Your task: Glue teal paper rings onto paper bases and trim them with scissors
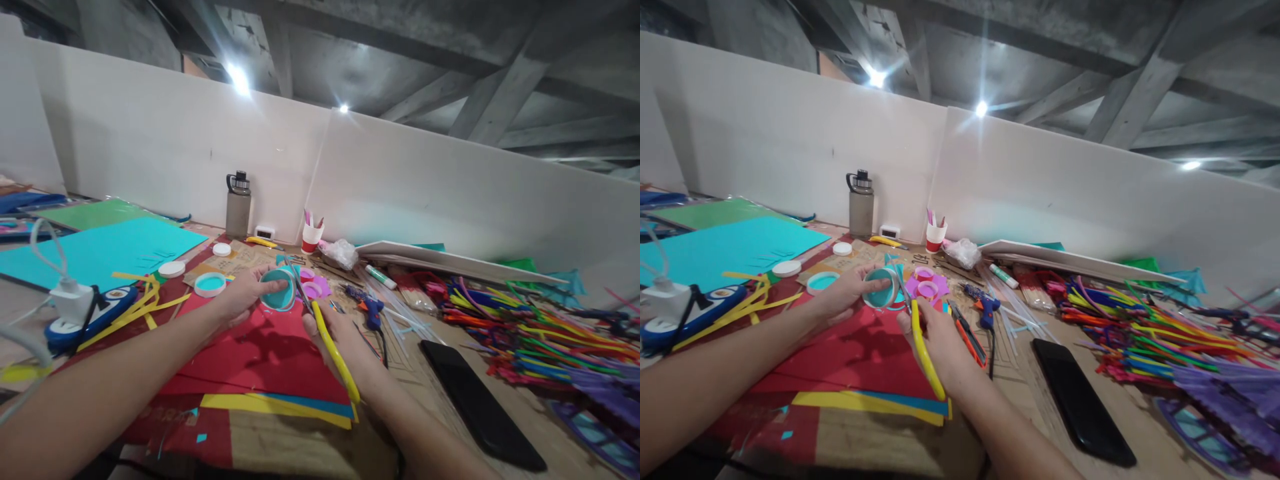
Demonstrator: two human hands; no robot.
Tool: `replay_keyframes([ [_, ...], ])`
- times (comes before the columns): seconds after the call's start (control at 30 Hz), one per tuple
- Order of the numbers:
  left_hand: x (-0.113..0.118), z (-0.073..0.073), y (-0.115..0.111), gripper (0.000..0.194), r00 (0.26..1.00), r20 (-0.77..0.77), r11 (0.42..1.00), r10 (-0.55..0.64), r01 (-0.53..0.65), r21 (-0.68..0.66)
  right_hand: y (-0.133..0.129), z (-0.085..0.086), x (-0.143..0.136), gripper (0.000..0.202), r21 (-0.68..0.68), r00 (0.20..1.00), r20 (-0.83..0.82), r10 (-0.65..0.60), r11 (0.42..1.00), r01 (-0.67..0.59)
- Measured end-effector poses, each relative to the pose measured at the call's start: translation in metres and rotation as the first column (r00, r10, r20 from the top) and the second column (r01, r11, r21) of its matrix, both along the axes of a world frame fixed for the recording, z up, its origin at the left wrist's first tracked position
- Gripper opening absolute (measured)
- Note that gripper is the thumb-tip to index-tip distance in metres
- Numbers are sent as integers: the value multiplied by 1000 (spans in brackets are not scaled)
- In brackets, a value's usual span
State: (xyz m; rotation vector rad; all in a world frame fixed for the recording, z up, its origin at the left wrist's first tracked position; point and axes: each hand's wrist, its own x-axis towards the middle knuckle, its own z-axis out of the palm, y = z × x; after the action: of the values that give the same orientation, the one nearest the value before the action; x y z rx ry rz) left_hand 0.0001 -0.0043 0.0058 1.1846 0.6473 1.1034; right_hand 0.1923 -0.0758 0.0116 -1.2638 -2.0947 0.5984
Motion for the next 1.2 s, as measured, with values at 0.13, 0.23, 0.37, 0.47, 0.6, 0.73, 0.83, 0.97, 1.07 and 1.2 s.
replay_keyframes([
  [0.13,0,1,0,29,1000,3,1000,-2,2,-16,-2,5,0,30,-18,1000,8,-8,1000,8],
  [0.23,1,0,0,30,1000,18,1000,0,0,-25,-3,5,-1,31,-11,1000,13,-11,1000,11],
  [0.37,-1,0,1,29,1000,6,1000,-8,8,-8,-2,6,-1,32,9,1000,18,-6,1000,6],
  [0.47,-2,1,2,29,1000,-15,1000,-24,25,8,-3,8,-1,33,1,1000,5,7,1000,-7],
  [0.6,-3,3,2,28,999,-21,999,-40,40,25,-4,9,0,35,-13,1000,-14,15,1000,-15],
  [0.73,-5,3,2,30,999,-38,999,-28,29,27,-4,9,0,35,-11,1000,-18,24,1000,-25],
  [0.83,-6,2,4,30,998,-45,999,-32,33,31,-4,9,1,35,-11,1000,-7,31,999,-31],
  [0.97,-7,3,5,24,998,-55,998,-37,40,43,0,2,1,34,9,1000,3,26,1000,-26],
  [1.07,-8,3,5,25,997,-67,998,-31,34,45,2,-6,1,33,43,1000,-19,15,999,-14],
  [1.2,-9,4,6,30,996,-82,998,-37,41,51,3,-12,1,31,46,1000,-19,10,999,-9],
])
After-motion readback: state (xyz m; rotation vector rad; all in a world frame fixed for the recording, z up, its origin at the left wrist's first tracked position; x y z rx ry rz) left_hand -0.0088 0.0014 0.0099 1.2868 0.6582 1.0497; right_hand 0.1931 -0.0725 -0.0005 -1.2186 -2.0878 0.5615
